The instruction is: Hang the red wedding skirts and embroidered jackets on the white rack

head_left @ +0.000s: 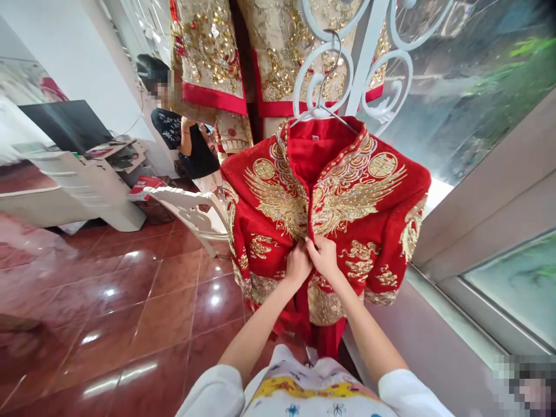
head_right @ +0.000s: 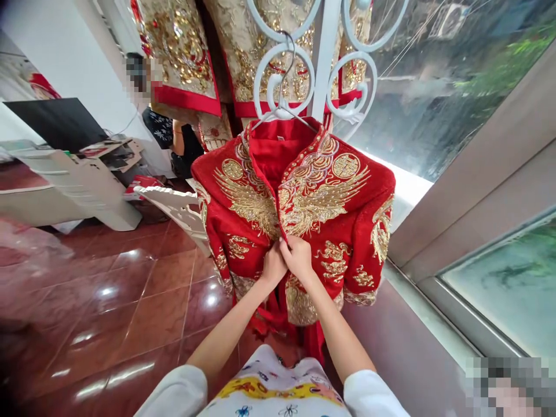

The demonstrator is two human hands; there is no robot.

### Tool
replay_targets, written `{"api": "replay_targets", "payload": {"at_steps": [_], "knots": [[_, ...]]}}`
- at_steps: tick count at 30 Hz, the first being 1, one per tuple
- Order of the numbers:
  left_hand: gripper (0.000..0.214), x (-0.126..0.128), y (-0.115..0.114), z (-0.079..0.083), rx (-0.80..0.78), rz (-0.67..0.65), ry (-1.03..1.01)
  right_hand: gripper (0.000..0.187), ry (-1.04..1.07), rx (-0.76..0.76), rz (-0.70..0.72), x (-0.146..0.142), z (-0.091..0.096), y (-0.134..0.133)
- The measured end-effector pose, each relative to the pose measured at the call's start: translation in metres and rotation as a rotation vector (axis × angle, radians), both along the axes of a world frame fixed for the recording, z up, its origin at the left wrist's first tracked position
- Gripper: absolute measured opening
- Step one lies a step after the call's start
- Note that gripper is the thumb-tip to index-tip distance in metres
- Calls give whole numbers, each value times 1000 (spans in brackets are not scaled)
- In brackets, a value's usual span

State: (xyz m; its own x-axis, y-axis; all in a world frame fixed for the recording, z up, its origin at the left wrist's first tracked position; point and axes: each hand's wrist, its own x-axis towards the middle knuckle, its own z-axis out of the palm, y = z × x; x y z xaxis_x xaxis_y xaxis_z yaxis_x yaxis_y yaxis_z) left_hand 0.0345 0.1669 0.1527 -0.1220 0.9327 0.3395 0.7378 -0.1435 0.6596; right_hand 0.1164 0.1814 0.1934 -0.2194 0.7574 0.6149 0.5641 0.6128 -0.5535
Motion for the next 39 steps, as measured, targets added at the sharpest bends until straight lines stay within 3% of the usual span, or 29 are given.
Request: {"api": "replay_targets", "payload": {"at_steps": [3,6,9,13,15,18,22,24,26,30,32,36,39], "knots": [[25,-5,10,-9,21,35,64,29,24,31,-132,-3,-24,9],[20,-10,-6,-21,48,107,109,27,-40,86,-362,-1,-44,-6],[19,-23,-31,-45,53,270,140,24,-128,84,-541,9,-68,-22],[20,-53,-57,-85,24,441,205,26,-225,-59,-670,33,-96,-27],[17,-67,-67,-96,-10,435,224,25,-243,-169,-640,44,-100,-28],[23,-76,-79,-97,-63,350,213,23,-236,-268,-436,51,-92,-37],[19,-53,-90,-86,-109,130,157,31,-230,-291,-75,33,-75,-63],[11,-37,-87,-85,-142,30,105,34,-93,-362,143,18,-74,-67],[9,-26,-75,-89,-175,-5,42,34,72,-441,260,6,-80,-59],[7,-28,-42,-98,-205,-2,-101,27,199,-478,146,4,-99,-29],[7,-35,-35,-100,-206,-10,-190,24,248,-488,69,9,-107,-27],[13,-42,-52,-112,-199,23,-430,21,409,-555,-108,15,-130,-58],[23,-43,-75,-134,-205,185,-666,27,602,-669,-274,16,-159,-87]]}}
